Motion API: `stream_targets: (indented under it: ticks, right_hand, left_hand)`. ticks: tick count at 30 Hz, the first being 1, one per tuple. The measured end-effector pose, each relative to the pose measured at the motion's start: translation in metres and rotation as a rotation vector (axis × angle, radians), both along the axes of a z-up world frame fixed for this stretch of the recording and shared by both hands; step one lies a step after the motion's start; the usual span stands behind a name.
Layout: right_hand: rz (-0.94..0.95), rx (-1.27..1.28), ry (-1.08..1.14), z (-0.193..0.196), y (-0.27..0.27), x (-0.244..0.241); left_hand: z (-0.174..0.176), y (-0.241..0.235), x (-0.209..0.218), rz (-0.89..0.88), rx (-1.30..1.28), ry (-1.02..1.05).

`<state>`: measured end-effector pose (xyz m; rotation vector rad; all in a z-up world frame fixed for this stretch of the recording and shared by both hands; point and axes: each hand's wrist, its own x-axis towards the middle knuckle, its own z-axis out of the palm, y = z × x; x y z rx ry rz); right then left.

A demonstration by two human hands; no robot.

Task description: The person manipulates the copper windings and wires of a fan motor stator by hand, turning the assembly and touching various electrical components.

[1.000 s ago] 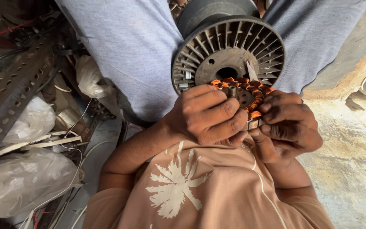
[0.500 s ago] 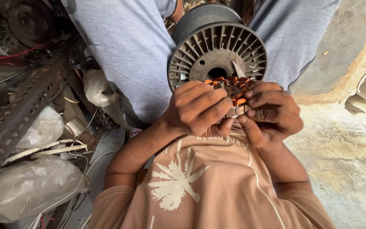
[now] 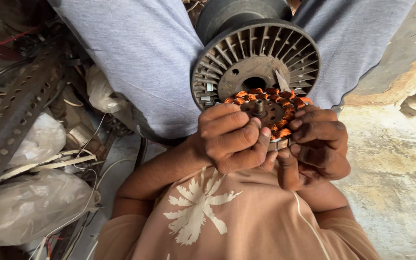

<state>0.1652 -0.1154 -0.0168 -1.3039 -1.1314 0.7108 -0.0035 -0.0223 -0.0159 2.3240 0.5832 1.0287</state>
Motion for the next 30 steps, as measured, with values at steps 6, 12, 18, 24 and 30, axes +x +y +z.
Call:
stream_targets:
  ticks: [6,12,18,24,30]
  right_hand:
    - [0.050,0.037,0.121,-0.008,0.007,0.006]
    - [-0.103,-0.087,-0.322,0.024,0.010,0.013]
    - [0.085,-0.181,-0.246,0.052,-0.005,0.002]
    - [0.124,-0.142,0.173,0.028,0.010,0.005]
    - [0.233,-0.142,0.169,0.027,0.031,0.015]
  left_hand:
    - [0.006,0.007,-0.003,-0.055,-0.188,0.008]
    - [0.007,-0.004,-0.002,0.027,-0.273,-0.028]
    - [-0.002,-0.055,-0.008,0.104,-0.264,-0.142]
    - [-0.001,-0.023,-0.013,0.214,-0.225,-0.070]
    - [0.002,-0.012,0.005,0.205,-0.628,-0.226]
